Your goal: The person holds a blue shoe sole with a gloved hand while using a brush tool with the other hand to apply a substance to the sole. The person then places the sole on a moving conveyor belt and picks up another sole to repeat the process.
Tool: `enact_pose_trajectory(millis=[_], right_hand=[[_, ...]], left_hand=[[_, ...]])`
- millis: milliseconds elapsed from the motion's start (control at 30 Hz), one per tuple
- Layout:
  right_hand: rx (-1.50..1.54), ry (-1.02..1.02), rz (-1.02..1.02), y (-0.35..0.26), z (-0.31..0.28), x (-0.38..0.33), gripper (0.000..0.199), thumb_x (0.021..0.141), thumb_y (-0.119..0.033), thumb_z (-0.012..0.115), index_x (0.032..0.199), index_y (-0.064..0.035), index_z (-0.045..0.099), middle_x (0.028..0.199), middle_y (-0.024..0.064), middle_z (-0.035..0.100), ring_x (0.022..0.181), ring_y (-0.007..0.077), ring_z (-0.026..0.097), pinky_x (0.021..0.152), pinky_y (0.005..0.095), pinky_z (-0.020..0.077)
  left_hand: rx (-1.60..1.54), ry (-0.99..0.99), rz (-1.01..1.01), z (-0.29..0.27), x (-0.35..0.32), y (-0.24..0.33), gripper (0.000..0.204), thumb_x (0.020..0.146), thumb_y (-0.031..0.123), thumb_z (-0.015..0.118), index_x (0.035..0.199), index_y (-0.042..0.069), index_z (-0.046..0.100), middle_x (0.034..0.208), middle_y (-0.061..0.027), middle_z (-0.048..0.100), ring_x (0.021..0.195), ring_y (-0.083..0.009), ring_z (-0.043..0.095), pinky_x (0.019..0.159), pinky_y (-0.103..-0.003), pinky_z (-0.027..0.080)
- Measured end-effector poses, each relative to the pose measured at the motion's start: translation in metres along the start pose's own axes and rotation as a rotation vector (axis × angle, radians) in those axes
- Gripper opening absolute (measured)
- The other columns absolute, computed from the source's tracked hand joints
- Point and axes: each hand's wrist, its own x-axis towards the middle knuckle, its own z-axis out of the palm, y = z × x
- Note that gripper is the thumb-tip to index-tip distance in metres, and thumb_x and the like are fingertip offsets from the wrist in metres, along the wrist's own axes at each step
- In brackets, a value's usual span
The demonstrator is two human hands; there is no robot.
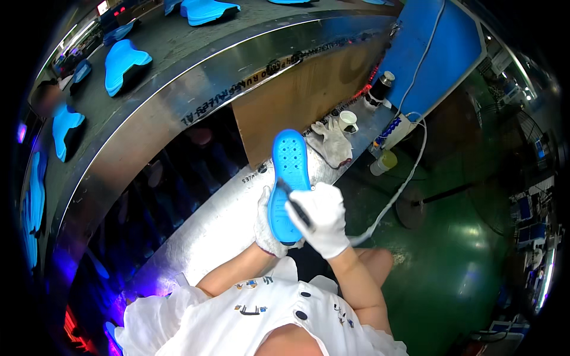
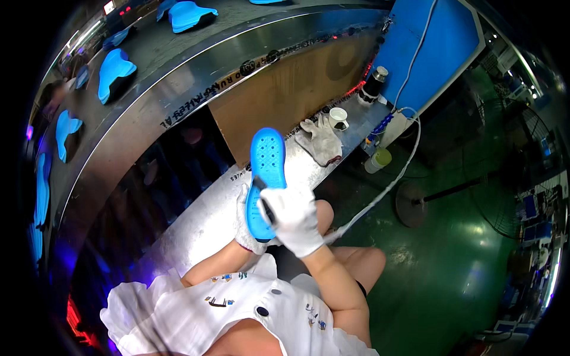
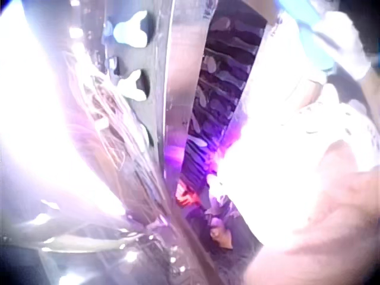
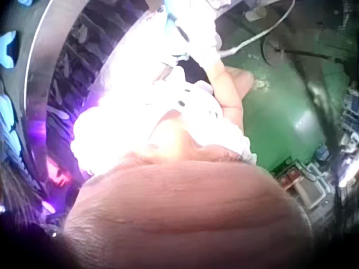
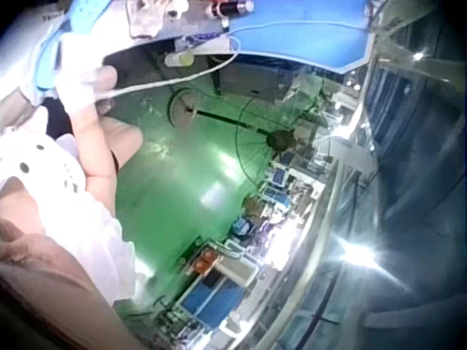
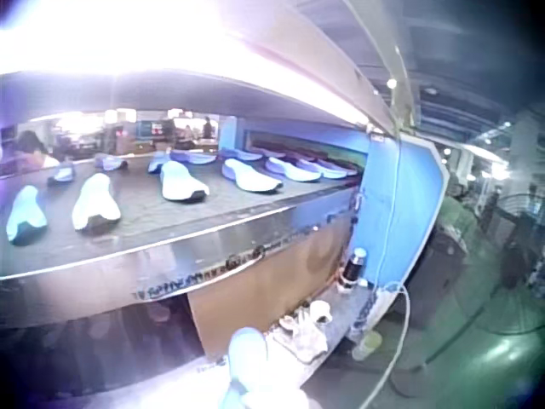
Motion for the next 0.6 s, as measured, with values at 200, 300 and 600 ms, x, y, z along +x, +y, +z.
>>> enact_pose_trajectory(millis=[200,300,600], right_hand=[[0.078,0.056,0.165,0.007,-0.012,-0.012,0.022,0.072,-0.009,0.078,0.092,-0.0100,0.068,0.083,0.0056,0.066,0.076,0.0268,0.059,0.081,0.0397,0.0454],[0.229,-0.090,0.030,-0.014,-0.007,-0.017,0.022,0.074,-0.007,0.077,0.094,-0.0095,0.069,0.088,0.0059,0.069,0.077,0.0241,0.064,0.078,0.0361,0.0469],[0.405,-0.047,0.156,-0.026,-0.017,-0.019,0.025,0.068,-0.006,0.081,0.090,-0.0086,0.070,0.085,0.0065,0.069,0.077,0.0260,0.062,0.078,0.0364,0.0473]], left_hand=[[-0.228,-0.173,-0.207,0.005,-0.005,0.008,0.077,0.093,0.071,0.034,0.131,0.007,0.053,0.119,-0.0192,0.063,0.099,-0.0338,0.065,0.083,-0.048,0.057],[-0.346,-0.042,-0.013,0.000,0.011,-0.003,0.079,0.093,0.071,0.035,0.132,0.004,0.051,0.120,-0.0214,0.062,0.100,-0.0359,0.065,0.089,-0.047,0.055],[-0.167,-0.101,-0.147,0.021,0.003,0.023,0.076,0.096,0.063,0.033,0.139,0.001,0.045,0.127,-0.0288,0.057,0.109,-0.0405,0.062,0.093,-0.051,0.053]])
